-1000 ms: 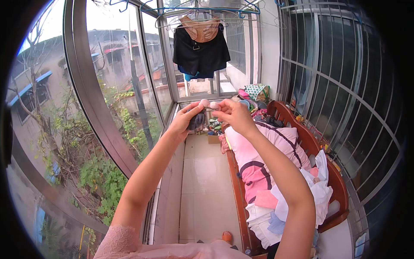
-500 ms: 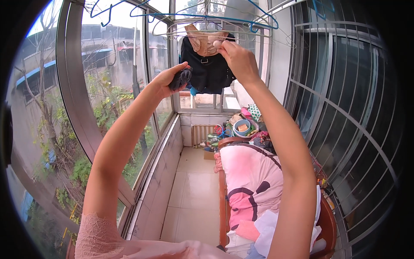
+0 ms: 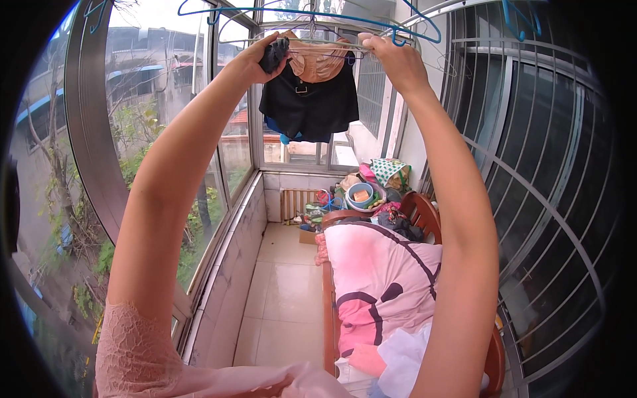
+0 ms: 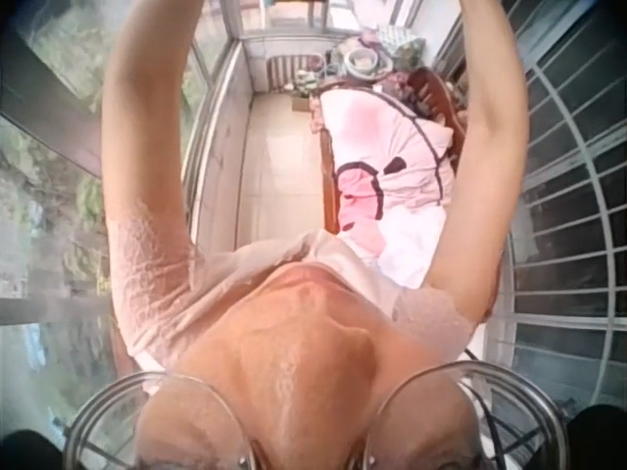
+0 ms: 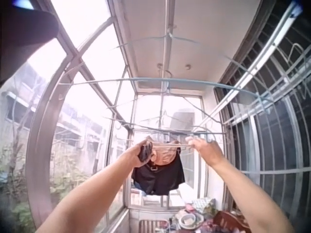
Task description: The person takes items of clothing from a blue bucket and hangs them on an overhead drying rack by hand using plastic hangers.
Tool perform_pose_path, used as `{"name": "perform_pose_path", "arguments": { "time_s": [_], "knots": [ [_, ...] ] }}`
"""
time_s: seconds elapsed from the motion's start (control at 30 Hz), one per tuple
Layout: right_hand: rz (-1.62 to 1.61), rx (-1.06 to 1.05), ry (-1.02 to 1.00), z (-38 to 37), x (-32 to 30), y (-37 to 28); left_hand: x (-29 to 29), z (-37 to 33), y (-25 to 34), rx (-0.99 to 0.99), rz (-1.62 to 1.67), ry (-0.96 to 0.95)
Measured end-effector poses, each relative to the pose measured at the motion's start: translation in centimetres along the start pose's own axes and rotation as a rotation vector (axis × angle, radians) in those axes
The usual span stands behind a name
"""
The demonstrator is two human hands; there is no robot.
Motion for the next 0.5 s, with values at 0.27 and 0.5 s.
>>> {"name": "perform_pose_path", "arguments": {
  "time_s": [0.27,0.5],
  "knots": [
    [0.021,0.078,-0.007,-0.3,0.7,1.4,0.1,0.5,-0.3,0.067,-0.043,-0.027],
    [0.092,0.108,0.012,0.2,0.4,-0.4,0.0,1.1,-0.2,0.123,-0.127,-0.073]
  ]
}}
Point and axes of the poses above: each hand's wrist, its own z-axis away from the middle knuckle, its own x-axis out of the palm, y = z × x, the point moved 1 cm from there along -z, towards the middle knuckle, and after that the axes turned 10 degrees about x, right-handed, at the moved point
